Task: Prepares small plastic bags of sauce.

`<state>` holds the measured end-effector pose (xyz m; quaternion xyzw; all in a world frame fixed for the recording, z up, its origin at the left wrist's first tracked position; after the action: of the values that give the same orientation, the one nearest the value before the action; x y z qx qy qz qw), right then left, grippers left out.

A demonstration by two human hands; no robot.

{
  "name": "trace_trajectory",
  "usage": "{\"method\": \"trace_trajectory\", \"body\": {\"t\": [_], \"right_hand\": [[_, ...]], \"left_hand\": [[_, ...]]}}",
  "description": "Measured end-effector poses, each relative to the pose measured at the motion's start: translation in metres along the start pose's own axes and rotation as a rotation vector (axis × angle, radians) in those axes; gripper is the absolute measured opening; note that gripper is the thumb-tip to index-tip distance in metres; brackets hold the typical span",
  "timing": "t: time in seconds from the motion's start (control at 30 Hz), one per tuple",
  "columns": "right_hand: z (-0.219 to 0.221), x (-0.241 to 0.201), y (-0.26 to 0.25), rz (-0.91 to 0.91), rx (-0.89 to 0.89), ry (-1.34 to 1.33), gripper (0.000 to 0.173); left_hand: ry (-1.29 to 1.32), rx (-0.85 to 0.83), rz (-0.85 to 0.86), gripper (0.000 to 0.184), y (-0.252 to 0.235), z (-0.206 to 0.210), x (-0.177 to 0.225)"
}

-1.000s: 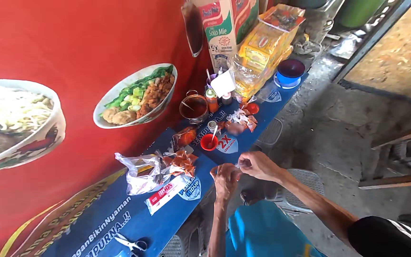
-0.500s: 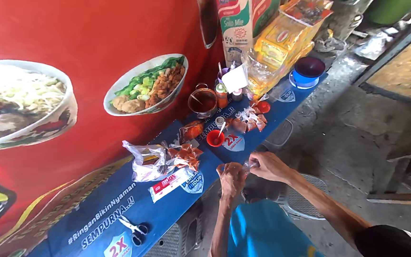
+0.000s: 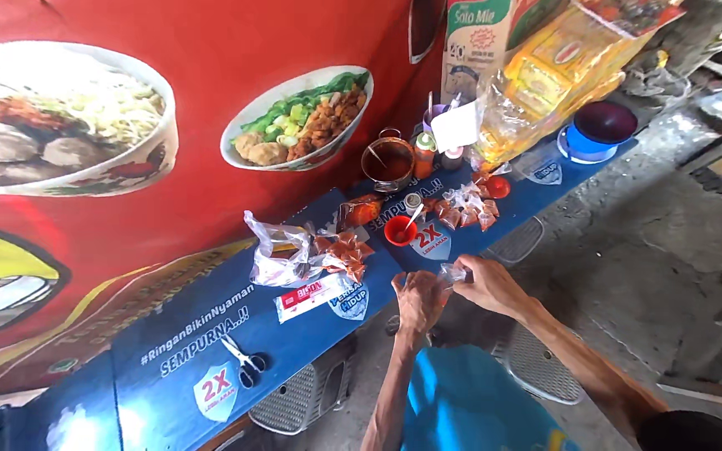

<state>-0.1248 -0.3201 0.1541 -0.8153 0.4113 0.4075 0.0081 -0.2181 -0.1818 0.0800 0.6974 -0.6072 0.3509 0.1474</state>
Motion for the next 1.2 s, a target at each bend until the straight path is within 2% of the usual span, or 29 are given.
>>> {"method": "trace_trajectory", "body": {"t": [0.07,0.13,0.23,0.27,0.3,0.37,0.43,0.53,0.67,0.73,0.9,1.03,1.2], "right_hand": [[-0.012,0.002,0.001,-0.026,0.055,0.005,0.022],[-0.023,0.003,-0.001,-0.079,0.071,0.000,0.025],[-0.014,0.009,-0.011,-0.158,-0.054,-0.033,0.062],[-0.009,0.009,-0.015,-0.175,-0.062,-0.037,0.066],[-0.006,0.008,-0.018,-0.188,-0.053,-0.042,0.061],[-0.002,0.001,-0.017,-0.197,0.025,-0.041,0.033],[-0.007,-0.010,-0.010,-0.228,0.152,-0.009,0.024],[-0.013,-0.021,-0.006,-0.281,0.231,0.008,0.024],[-0.026,-0.032,-0.016,-0.234,0.190,-0.053,0.024],[-0.027,-0.038,-0.021,-0.213,0.093,-0.073,0.025],[-0.039,-0.059,-0.035,-0.197,0.002,-0.068,0.023],[-0.047,-0.064,-0.043,-0.222,0.006,-0.064,0.020],[-0.065,-0.066,-0.042,-0.273,0.057,-0.065,0.017]], "left_hand": [[-0.015,-0.019,-0.034,0.015,0.002,-0.003,-0.010],[0.023,-0.042,-0.064,0.018,0.003,-0.006,-0.014],[0.041,-0.029,-0.055,0.021,-0.003,-0.011,-0.007],[0.043,-0.028,-0.045,0.021,-0.007,-0.011,-0.005],[0.045,-0.028,-0.037,0.020,-0.009,-0.011,-0.003],[0.062,-0.035,-0.039,0.019,-0.009,-0.009,-0.002],[0.111,0.003,-0.032,0.024,-0.008,-0.012,-0.002],[0.263,-0.051,-0.032,0.055,-0.005,-0.024,-0.008],[0.418,-0.115,-0.017,0.058,-0.011,-0.046,-0.007],[0.494,-0.175,-0.004,0.060,-0.013,-0.050,-0.005],[0.655,-0.230,-0.030,0.048,-0.024,-0.052,0.012],[0.818,-0.182,0.028,0.028,-0.033,-0.045,0.028],[0.942,-0.157,0.091,0.032,-0.036,-0.040,0.035]]}}
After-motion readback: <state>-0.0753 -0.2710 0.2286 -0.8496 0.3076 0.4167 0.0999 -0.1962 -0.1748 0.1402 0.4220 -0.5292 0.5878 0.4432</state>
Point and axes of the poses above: each hand's wrist, its own y-axis away from the middle knuckle, its own z-axis out of the palm, x = y × z, the point moved 3 cm from there along -y, towards the middle knuckle, and after that the axes turned 5 degrees about -x, right-handed, at the moved point
